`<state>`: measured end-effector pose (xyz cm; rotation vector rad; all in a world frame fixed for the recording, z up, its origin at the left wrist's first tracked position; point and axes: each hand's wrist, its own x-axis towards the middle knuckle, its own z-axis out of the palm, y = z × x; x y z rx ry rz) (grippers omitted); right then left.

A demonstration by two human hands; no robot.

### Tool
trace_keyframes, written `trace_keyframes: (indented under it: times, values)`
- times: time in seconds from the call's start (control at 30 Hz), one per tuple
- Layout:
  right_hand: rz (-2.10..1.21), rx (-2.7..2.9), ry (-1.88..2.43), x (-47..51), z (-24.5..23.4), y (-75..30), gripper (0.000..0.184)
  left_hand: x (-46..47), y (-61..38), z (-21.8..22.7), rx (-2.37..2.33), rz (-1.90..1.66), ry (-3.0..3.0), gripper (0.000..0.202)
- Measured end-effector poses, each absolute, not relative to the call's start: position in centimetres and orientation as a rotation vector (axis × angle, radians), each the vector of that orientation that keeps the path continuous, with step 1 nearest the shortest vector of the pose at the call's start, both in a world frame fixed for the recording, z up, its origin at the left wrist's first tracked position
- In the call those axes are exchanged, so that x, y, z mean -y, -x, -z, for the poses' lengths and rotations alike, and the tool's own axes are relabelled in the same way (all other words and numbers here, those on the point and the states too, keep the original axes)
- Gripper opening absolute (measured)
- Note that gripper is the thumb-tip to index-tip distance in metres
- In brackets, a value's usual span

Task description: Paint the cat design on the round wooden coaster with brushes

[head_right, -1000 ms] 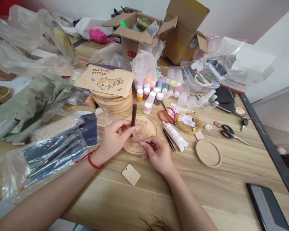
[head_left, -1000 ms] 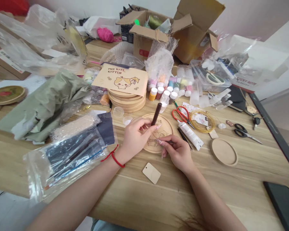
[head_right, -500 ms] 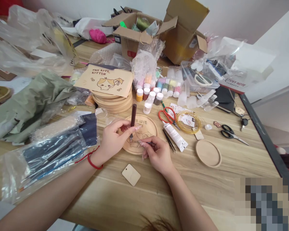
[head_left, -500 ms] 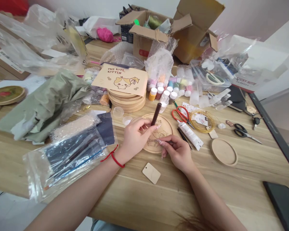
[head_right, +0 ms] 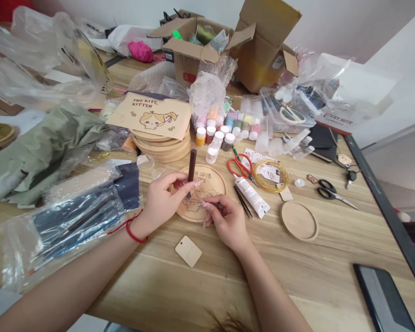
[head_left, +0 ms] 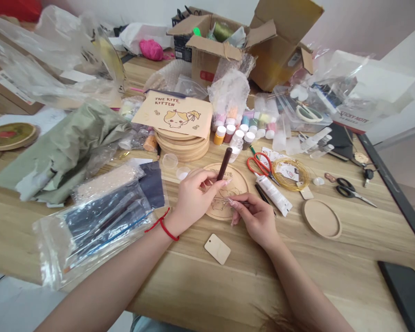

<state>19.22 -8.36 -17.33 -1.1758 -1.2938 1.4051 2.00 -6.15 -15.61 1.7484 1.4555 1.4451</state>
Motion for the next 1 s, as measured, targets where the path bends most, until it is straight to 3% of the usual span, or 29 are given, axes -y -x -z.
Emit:
trace_keyframes:
  times: [0.43,1.0]
  values:
    - [-1.418,1.247,1.228,8.28,17.12,-19.07,0.03,6.13,-1.99,15.72,-1.442,-1.462,-1.76,0.006]
    - [-1.448,1.347,1.232,8.28,17.1,-19.36,0.025,6.16,-1.97,15.7,-1.462,-1.44,-1.744,0.007]
